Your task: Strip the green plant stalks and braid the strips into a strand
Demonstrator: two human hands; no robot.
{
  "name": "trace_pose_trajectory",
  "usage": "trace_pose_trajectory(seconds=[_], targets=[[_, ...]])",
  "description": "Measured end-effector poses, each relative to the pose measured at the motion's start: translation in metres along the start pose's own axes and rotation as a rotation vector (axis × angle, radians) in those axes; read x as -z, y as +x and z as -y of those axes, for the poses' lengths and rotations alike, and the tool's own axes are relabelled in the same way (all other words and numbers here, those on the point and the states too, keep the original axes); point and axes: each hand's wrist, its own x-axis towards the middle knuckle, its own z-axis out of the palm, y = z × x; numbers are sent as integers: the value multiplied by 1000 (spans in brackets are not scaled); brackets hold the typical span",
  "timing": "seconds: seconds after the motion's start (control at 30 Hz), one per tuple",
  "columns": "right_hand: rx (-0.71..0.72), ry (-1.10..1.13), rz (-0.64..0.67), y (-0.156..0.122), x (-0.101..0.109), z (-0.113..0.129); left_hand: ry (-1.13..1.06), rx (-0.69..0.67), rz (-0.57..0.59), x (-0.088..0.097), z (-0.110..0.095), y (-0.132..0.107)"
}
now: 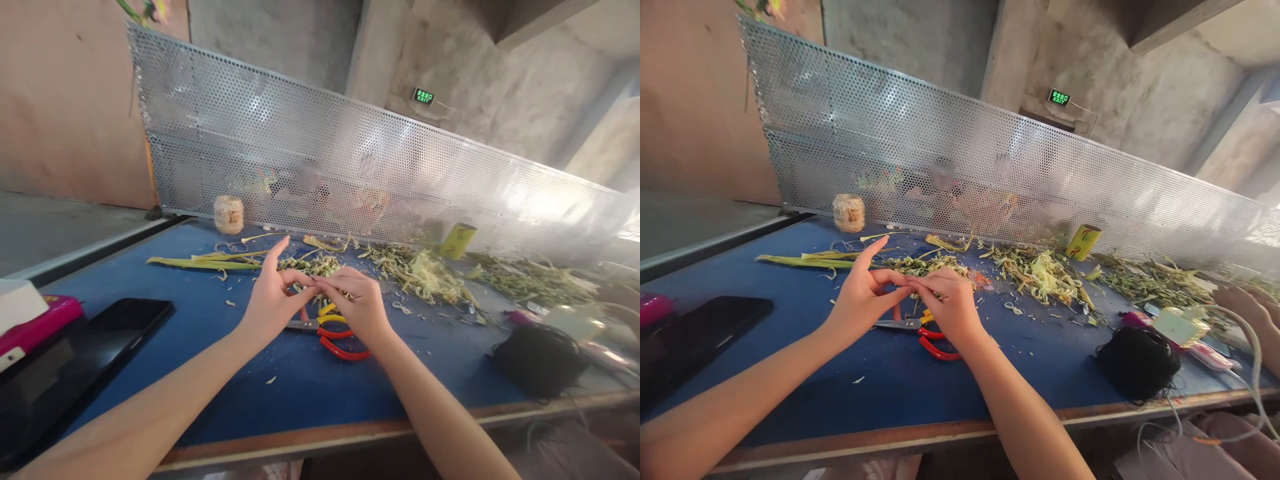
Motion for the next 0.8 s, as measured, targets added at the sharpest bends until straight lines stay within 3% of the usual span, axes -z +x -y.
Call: trace_pose_trajectory(seconds=[0.27, 0.63, 0.8], targets=[[-156, 110, 32, 5, 2, 0, 21, -4, -9, 1, 5, 1], [-538, 371, 123, 7, 10, -5, 216, -83, -59, 0, 4, -4], [-613, 480, 136, 7, 10, -8, 299, -172, 4, 1, 3, -6]])
